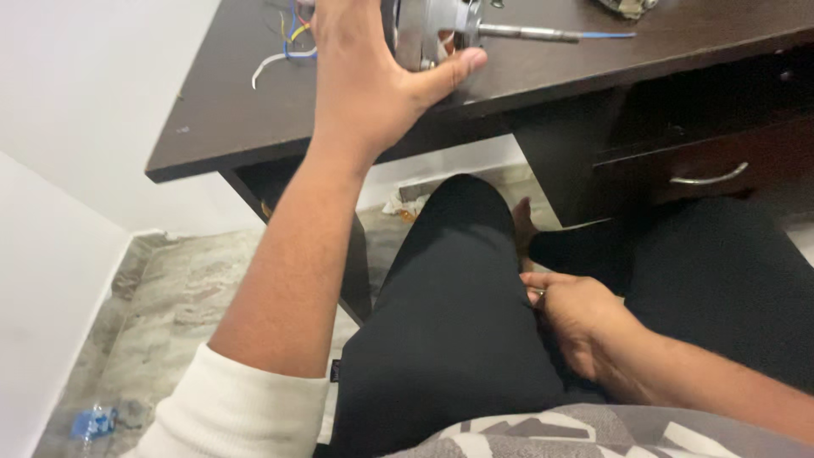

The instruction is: The person works on a disassembled electric fan motor placed on a dark desk. They use a screwdriver to adjust internal components and wires, then insert a metal rod into the motor shaft and rotate it by hand to test movement.

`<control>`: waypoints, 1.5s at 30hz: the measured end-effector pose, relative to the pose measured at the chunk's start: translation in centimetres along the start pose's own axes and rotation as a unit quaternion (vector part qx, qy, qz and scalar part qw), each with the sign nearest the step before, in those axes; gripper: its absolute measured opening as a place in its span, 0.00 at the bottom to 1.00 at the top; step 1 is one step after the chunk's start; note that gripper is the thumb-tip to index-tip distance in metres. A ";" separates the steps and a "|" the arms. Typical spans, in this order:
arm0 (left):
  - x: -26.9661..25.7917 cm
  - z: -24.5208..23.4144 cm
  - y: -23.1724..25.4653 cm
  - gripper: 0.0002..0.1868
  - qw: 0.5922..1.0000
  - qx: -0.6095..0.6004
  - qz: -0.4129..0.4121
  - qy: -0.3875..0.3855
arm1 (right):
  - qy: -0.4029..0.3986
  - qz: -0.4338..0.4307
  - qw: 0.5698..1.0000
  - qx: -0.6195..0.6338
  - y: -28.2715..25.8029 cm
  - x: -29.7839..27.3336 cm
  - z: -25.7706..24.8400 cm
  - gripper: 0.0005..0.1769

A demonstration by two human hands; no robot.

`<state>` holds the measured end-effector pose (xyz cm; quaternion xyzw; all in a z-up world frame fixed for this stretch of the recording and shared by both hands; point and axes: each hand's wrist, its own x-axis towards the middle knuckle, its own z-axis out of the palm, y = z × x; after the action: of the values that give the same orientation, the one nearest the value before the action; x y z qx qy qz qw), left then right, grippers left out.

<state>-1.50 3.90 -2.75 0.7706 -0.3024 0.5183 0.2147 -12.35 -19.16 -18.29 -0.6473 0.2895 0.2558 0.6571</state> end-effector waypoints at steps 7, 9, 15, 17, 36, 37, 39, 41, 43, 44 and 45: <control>0.4 -0.4 0.2 0.43 0.996 -0.056 -0.067 -0.025 | -0.013 -0.168 0.985 0.026 -3.3 -4.8 -0.5 0.18; 0.6 -0.2 0.4 0.49 0.996 -0.060 -0.058 -0.012 | -0.004 -0.291 0.957 -0.003 -4.7 -7.1 -0.6 0.15; 0.8 0.0 0.4 0.47 0.994 -0.013 -0.102 -0.020 | 0.092 -0.666 0.735 -0.095 -10.8 -13.3 -0.7 0.09; 1.4 0.0 0.5 0.47 0.992 -0.010 -0.125 -0.017 | 0.084 -0.738 0.664 -0.091 -14.3 -14.1 -0.9 0.09; 1.3 -0.5 2.7 0.48 0.991 0.085 -0.100 -0.039 | 0.036 -0.775 0.628 -0.064 -21.2 -6.8 3.0 0.04; 1.3 -0.4 2.7 0.48 0.991 0.089 -0.091 -0.034 | 0.052 -0.789 0.606 -0.083 -21.1 -6.7 2.9 0.05; 1.2 -0.4 2.6 0.50 0.992 0.090 -0.089 -0.027 | 0.085 -0.813 0.564 -0.121 -20.7 -6.4 2.5 0.07; 1.2 -0.3 2.4 0.50 0.993 0.089 -0.079 -0.022 | 0.071 -0.813 0.566 -0.113 -20.4 -6.0 2.4 0.05; 1.1 -0.2 2.4 0.49 0.994 0.088 -0.065 -0.020 | 0.062 -0.805 0.580 -0.110 -20.3 -5.9 2.1 0.05; 1.1 -0.2 2.4 0.48 0.994 0.089 -0.065 -0.024 | 0.060 -0.795 0.593 -0.111 -20.2 -5.8 1.9 0.06; 1.1 -0.2 2.3 0.48 0.993 0.090 -0.065 -0.028 | 0.058 -0.786 0.605 -0.113 -20.1 -5.8 1.8 0.06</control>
<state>-2.93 2.04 -1.62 0.8190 -0.2093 0.5068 0.1692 -2.08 -17.78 -0.07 -0.7081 -0.3240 -0.3670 0.5089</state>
